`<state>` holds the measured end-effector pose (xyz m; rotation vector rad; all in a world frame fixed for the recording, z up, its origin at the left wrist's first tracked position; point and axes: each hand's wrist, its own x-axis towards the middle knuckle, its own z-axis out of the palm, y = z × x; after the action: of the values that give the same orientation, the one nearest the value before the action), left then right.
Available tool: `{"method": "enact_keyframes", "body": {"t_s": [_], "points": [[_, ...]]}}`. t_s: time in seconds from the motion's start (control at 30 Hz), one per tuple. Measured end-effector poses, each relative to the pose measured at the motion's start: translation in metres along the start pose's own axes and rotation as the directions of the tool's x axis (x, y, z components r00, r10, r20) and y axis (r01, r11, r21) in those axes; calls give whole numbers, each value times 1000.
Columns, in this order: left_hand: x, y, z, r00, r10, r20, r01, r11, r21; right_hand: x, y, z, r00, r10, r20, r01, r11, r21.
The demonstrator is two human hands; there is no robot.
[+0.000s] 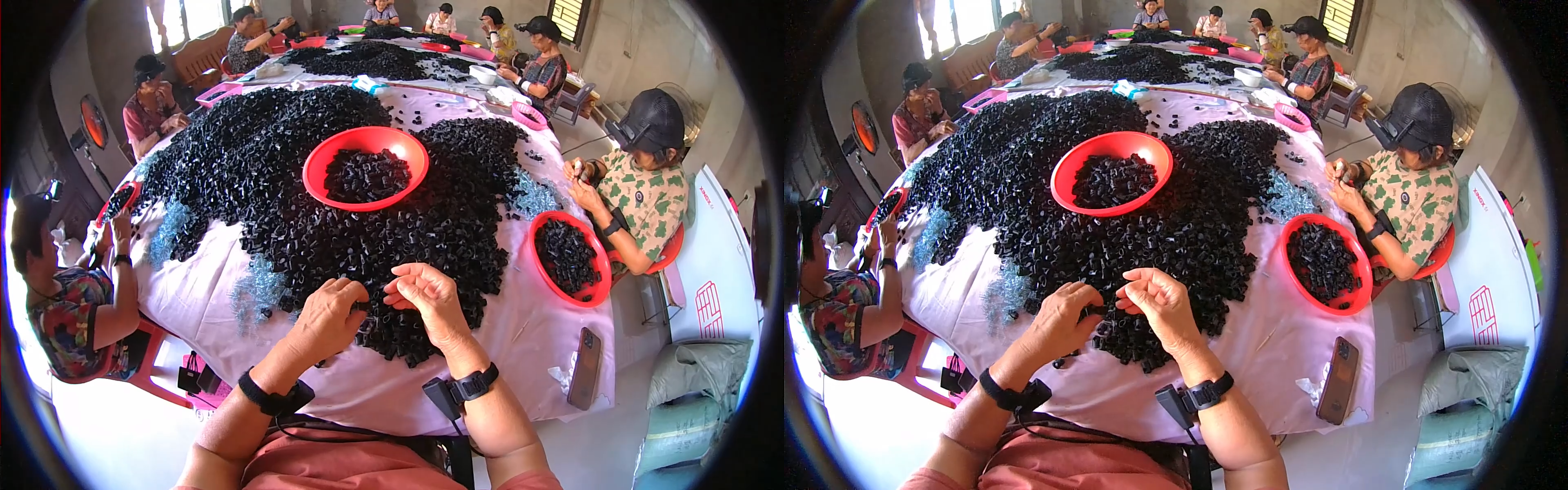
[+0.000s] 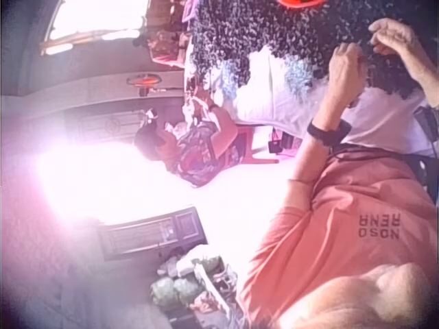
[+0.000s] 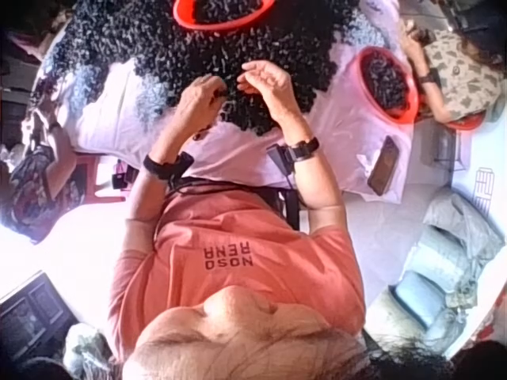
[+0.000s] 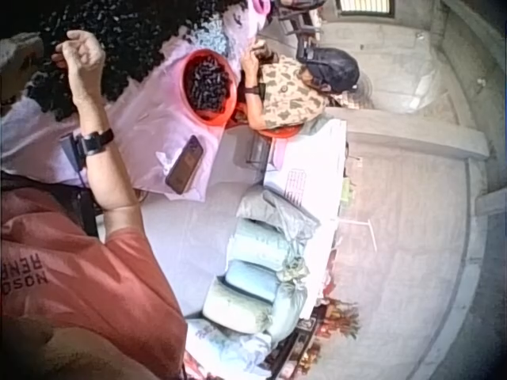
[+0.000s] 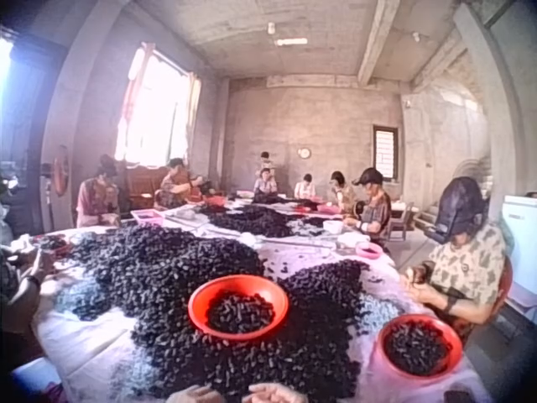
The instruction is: Sorting small black components at a factory table with other workers.
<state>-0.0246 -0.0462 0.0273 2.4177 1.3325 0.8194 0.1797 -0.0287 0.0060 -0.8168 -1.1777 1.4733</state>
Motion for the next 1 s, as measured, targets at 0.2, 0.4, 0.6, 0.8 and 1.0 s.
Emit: {"method": "enact_keyframes", "body": {"t_s": [0.2, 0.4, 0.6, 0.8, 1.0], "points": [[7, 14, -2, 994, 8, -112, -26, 986, -164, 1, 4, 2, 999, -10, 42, 15, 993, -116], [11, 22, -3, 980, 82, -183, -102, 990, -98, -2, 6, 5, 989, -55, 134, 70, 992, -107], [11, 30, -12, 972, -27, -232, -18, 982, -188, 0, 4, 2, 993, 26, 114, -22, 999, -37], [0, -12, -44, 994, -40, -100, 38, 999, -29, -2, -2, 0, 998, 30, 59, -22, 991, -130], [-30, -39, -69, 929, -300, 216, 270, 950, 158, -1, 0, 4, 996, 35, 79, -35, 999, 4]]}}
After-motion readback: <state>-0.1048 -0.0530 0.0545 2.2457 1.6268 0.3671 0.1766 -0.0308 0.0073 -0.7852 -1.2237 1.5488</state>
